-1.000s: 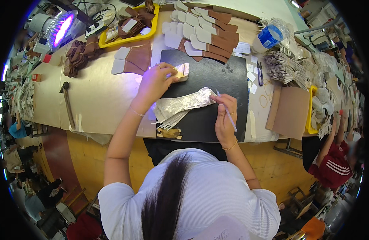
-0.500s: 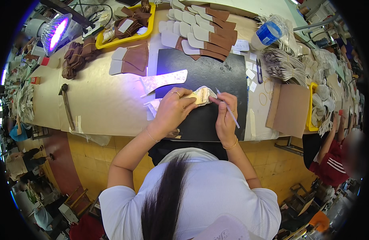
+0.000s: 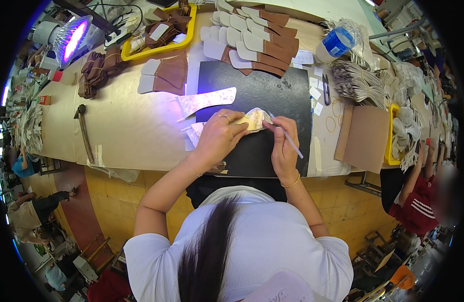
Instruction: The person picks up a stack of white fabric pieces, separates them, and places them on a black cutting mat. Using a white marking pen, the person marks the edges of each piece one by one, then stacks the marked pieces and places them into a yellow bin.
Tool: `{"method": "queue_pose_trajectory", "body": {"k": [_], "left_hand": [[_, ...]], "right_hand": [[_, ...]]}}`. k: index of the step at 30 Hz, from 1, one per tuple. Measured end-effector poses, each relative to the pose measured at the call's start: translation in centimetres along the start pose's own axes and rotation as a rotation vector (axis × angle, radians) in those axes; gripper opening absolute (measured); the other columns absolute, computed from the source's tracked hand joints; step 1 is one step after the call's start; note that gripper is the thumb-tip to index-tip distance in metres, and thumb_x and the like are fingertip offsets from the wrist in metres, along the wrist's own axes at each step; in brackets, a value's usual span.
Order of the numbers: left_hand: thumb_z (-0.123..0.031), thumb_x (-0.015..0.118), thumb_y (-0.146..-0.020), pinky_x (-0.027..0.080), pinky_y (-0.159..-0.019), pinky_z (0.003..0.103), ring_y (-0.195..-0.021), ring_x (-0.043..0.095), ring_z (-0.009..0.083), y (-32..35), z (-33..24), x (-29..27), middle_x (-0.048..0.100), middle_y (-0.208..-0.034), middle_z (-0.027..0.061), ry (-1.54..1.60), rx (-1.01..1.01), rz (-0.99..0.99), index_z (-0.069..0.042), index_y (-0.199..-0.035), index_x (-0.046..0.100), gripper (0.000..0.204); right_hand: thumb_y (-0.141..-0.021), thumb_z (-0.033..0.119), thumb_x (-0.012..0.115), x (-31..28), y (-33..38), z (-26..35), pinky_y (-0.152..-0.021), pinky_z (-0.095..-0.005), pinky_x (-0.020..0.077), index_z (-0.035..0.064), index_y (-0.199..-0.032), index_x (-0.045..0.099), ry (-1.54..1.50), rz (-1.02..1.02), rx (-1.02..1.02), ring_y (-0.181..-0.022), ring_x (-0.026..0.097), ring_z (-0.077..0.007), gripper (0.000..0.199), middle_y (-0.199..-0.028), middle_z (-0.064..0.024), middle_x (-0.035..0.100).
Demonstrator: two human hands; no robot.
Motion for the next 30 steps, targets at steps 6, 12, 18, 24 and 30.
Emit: {"method": "queue_pose_trajectory", "body": {"k": [6, 12, 18, 24, 30], "left_hand": [[-0.014, 0.077, -0.080, 0.051, -0.088, 0.040, -0.101, 0.063, 0.0280, -0.1, -0.5, 0.0, 0.070, -0.108, 0.0099, -0.055, 0.043, -0.001, -0.006, -0.091, 0.076, 0.014], [-0.014, 0.075, -0.081, 0.049, -0.090, 0.040, -0.102, 0.062, 0.0279, -0.1, -0.6, 0.1, 0.070, -0.108, 0.0094, -0.066, 0.076, -0.003, -0.004, -0.090, 0.075, 0.013], [-0.015, 0.074, -0.083, 0.049, -0.089, 0.040, -0.102, 0.062, 0.0279, 0.1, -0.4, 0.4, 0.069, -0.107, 0.0089, -0.098, 0.087, -0.003, -0.005, -0.091, 0.074, 0.013], [-0.014, 0.081, -0.079, 0.053, -0.085, 0.039, -0.097, 0.065, 0.0299, -0.2, 0.5, 0.1, 0.069, -0.105, 0.0113, 0.045, -0.019, 0.043, -0.005, -0.097, 0.074, 0.022], [-0.013, 0.084, -0.078, 0.053, -0.086, 0.034, -0.096, 0.066, 0.0220, -1.6, 2.6, -1.9, 0.068, -0.104, 0.0078, 0.279, -0.268, 0.071, -0.006, -0.105, 0.069, 0.031]], "right_hand": [[-0.097, 0.009, 0.064, 0.4, -1.3, 2.1, -0.076, -0.0372, 0.0528, 0.0047, -0.102, 0.068, 0.316, 0.020, -0.061, -0.081, 0.066, -0.0297, 0.008, -0.088, -0.0107, 0.068], [-0.094, 0.009, 0.068, 0.8, -2.1, 2.6, -0.073, -0.0361, 0.0517, 0.0062, -0.101, 0.069, 0.525, 0.076, -0.173, -0.077, 0.066, -0.0281, 0.008, -0.088, -0.0087, 0.070], [-0.094, 0.013, 0.069, 1.1, -1.1, 3.5, -0.089, -0.0410, 0.0488, 0.0066, -0.096, 0.068, 0.576, 0.154, -0.241, -0.082, 0.069, -0.0247, 0.007, -0.090, -0.0076, 0.072], [-0.101, 0.017, 0.061, 0.4, -0.5, 4.0, -0.102, -0.0441, 0.0406, 0.0070, -0.096, 0.068, 0.399, 0.105, -0.169, -0.085, 0.069, -0.0215, 0.013, -0.094, -0.0048, 0.073], [-0.104, 0.020, 0.057, -0.7, -0.9, 3.8, -0.103, -0.0426, 0.0409, 0.0062, -0.100, 0.067, 0.332, 0.024, -0.142, -0.087, 0.067, -0.0207, 0.018, -0.098, -0.0050, 0.073]]}}
Point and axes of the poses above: each hand's wrist, its own y-axis away from the middle knuckle, its own x-axis out of the palm, z = x × y, the point moved 3 cm from there along -y, towards the middle knuckle
